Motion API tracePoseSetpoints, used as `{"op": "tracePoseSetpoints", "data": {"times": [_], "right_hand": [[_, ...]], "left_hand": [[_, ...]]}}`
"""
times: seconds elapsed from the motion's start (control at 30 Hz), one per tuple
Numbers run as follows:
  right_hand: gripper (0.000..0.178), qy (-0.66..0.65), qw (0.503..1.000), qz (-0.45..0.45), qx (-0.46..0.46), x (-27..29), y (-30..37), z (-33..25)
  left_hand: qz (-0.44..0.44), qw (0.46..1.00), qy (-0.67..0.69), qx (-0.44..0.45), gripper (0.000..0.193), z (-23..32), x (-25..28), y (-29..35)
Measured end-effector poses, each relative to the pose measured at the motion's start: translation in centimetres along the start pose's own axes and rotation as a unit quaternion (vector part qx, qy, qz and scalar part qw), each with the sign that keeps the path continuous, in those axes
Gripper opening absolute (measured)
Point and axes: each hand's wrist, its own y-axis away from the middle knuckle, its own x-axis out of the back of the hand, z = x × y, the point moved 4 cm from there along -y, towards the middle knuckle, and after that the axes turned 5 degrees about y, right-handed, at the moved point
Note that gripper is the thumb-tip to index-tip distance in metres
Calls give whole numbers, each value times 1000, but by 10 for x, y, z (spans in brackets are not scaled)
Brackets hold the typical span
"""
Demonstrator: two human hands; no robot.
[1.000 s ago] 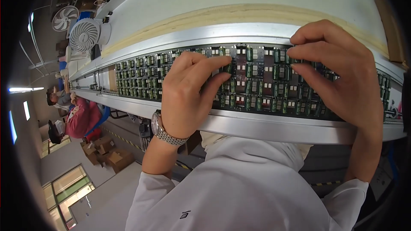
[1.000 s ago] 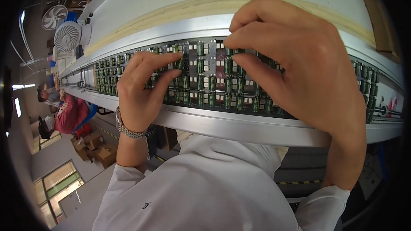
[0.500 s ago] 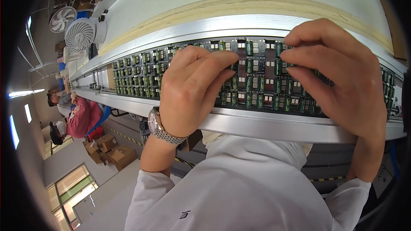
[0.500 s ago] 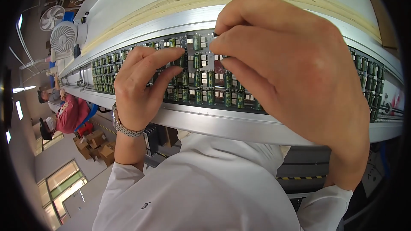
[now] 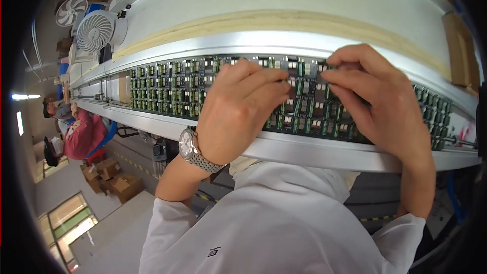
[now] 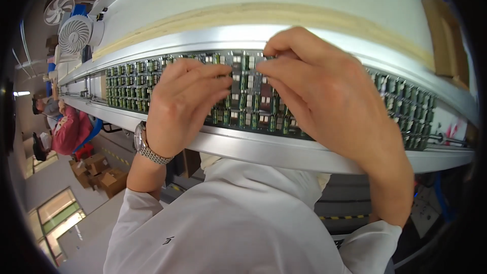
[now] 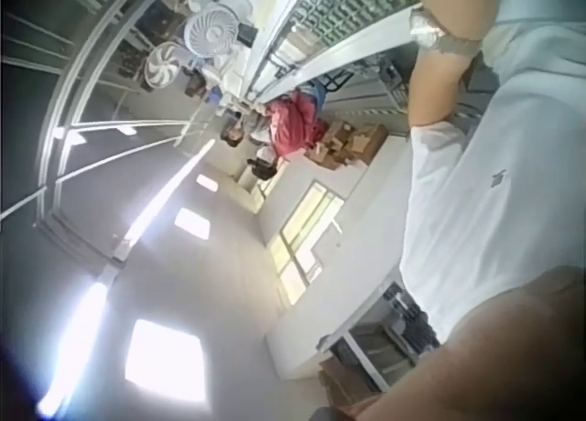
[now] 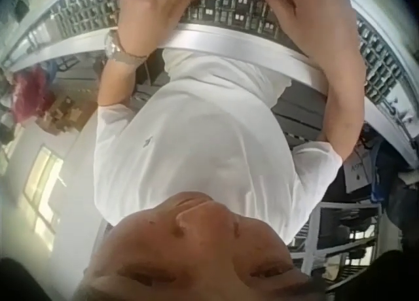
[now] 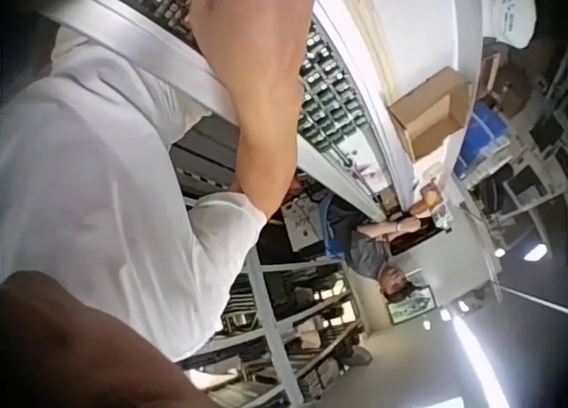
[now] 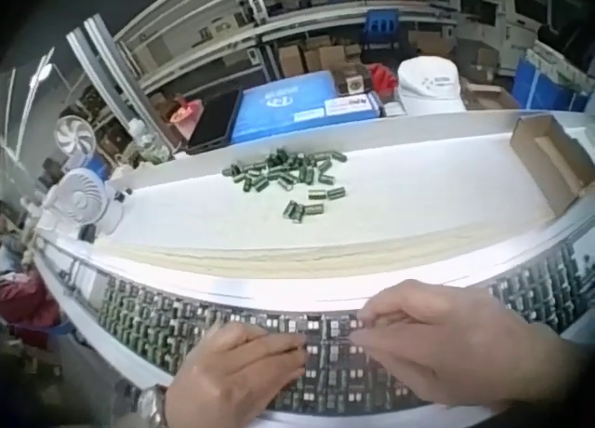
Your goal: The person places small electronic components into designated slots on printed circuit boards by hand, working on an assembly line.
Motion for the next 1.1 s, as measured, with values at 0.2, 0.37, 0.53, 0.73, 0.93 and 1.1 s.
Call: {"op": "tracePoseSetpoints", "data": {"times": [0.2,0.37,0.53,0.73,0.93,1.1], "right_hand": [[24,-103,991,-1,-83,11,-7,2],[23,-71,993,-47,-82,12,-16,-16],[20,-22,995,-42,-87,-6,-11,-14],[17,-26,995,-46,-79,-17,-7,-5],[18,-38,994,-46,-93,-18,-4,-6],[19,-31,994,-46,-99,-18,-5,-8]], "left_hand": [[136,987,83,-10,21,-29,24,-40],[140,988,-51,32,19,-79,9,-98],[100,992,-80,-22,18,-94,-18,-95],[100,994,-32,-27,12,-84,11,-94],[75,995,14,-71,8,-82,9,-94],[51,996,14,-68,8,-80,6,-94]]}}
